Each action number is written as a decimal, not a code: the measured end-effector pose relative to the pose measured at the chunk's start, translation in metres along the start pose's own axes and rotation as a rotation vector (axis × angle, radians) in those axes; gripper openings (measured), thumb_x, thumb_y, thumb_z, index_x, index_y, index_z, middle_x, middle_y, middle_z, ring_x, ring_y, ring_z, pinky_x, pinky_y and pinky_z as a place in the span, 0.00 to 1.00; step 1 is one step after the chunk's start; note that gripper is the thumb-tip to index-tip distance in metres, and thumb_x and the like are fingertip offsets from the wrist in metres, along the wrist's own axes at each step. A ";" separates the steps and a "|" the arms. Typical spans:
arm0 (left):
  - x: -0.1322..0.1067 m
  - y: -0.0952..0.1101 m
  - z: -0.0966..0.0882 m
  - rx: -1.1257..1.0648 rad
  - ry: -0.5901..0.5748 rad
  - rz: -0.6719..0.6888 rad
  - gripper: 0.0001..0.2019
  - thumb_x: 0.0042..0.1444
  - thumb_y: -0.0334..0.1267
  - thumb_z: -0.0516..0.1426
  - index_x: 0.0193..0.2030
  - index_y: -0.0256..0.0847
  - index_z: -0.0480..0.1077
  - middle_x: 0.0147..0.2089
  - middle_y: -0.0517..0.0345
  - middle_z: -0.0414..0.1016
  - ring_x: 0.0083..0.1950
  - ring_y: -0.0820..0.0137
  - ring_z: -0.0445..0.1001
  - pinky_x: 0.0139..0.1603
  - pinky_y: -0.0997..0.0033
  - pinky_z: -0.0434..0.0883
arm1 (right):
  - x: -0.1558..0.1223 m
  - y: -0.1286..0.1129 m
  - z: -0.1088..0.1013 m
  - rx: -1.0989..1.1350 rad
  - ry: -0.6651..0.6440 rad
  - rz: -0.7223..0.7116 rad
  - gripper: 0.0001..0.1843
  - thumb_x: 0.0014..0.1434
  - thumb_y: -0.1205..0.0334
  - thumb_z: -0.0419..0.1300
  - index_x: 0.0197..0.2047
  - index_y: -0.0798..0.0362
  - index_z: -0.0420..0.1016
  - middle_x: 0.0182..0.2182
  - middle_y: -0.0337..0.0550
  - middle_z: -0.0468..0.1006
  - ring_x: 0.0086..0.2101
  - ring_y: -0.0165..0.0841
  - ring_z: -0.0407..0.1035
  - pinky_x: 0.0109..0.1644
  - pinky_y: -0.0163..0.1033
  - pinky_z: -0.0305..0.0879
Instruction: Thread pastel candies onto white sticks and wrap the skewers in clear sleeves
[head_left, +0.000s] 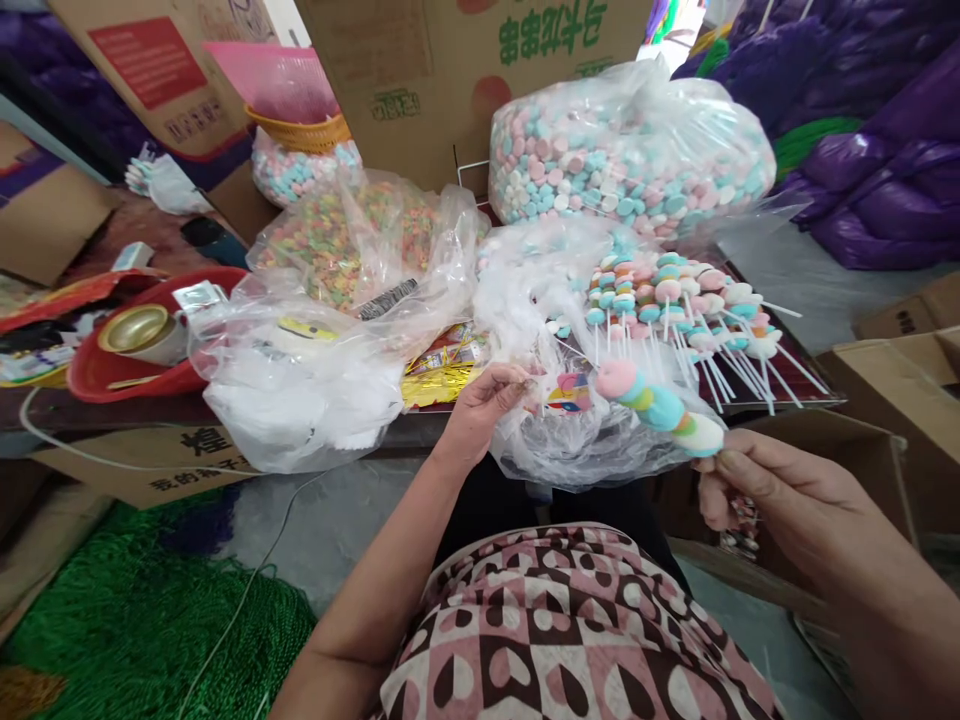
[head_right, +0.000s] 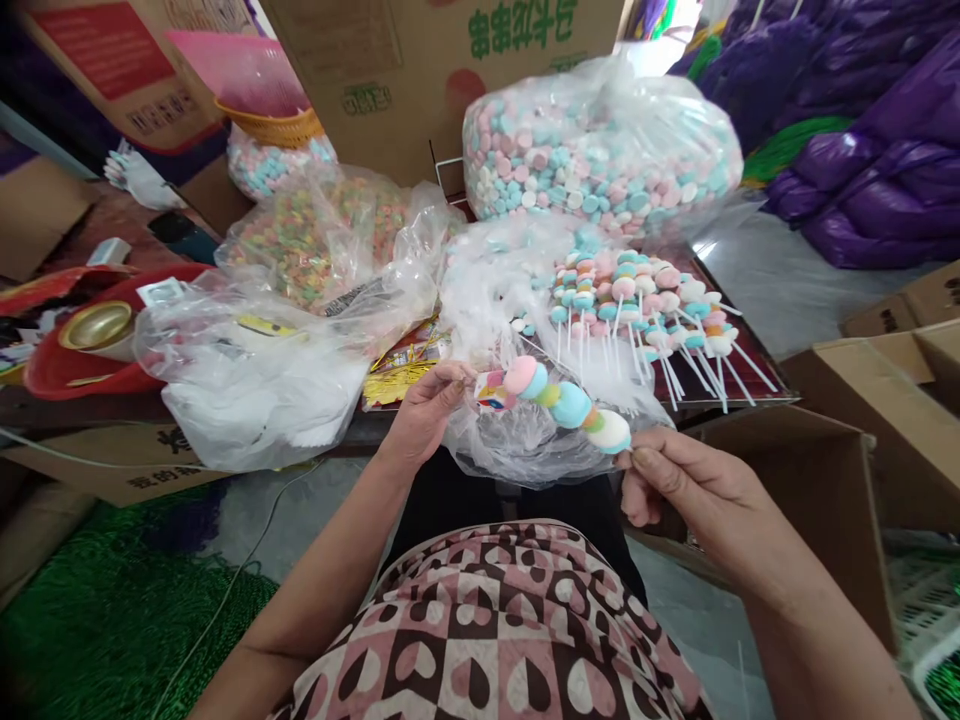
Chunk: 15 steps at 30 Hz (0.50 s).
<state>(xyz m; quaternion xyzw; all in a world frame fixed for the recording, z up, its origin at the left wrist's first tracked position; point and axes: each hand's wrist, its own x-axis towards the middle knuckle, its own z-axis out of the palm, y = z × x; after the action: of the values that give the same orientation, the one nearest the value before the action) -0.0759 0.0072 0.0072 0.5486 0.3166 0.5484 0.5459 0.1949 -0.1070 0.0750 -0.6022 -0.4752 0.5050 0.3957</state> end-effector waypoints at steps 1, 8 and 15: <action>0.000 0.000 0.000 0.000 0.007 -0.001 0.15 0.53 0.52 0.64 0.34 0.42 0.72 0.38 0.59 0.73 0.42 0.71 0.72 0.46 0.67 0.73 | -0.001 0.001 -0.001 -0.021 0.003 0.005 0.22 0.57 0.38 0.62 0.28 0.49 0.76 0.16 0.44 0.72 0.18 0.33 0.61 0.21 0.39 0.58; 0.002 0.005 0.002 -0.068 -0.030 0.002 0.13 0.54 0.49 0.65 0.34 0.41 0.73 0.38 0.60 0.73 0.39 0.73 0.72 0.42 0.70 0.73 | 0.003 0.002 -0.016 -0.267 -0.068 -0.054 0.23 0.59 0.36 0.59 0.27 0.47 0.74 0.17 0.42 0.71 0.19 0.35 0.63 0.22 0.39 0.59; 0.005 0.006 -0.002 0.012 -0.116 0.017 0.11 0.56 0.46 0.64 0.36 0.41 0.74 0.41 0.58 0.73 0.40 0.73 0.73 0.42 0.70 0.72 | -0.004 -0.012 -0.023 -0.431 0.036 -0.082 0.28 0.55 0.33 0.59 0.21 0.48 0.74 0.18 0.44 0.71 0.20 0.35 0.65 0.24 0.39 0.64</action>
<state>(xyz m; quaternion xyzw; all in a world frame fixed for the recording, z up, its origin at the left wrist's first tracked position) -0.0782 0.0114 0.0139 0.5854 0.2829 0.5184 0.5554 0.2157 -0.1076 0.0910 -0.6622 -0.5889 0.3643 0.2864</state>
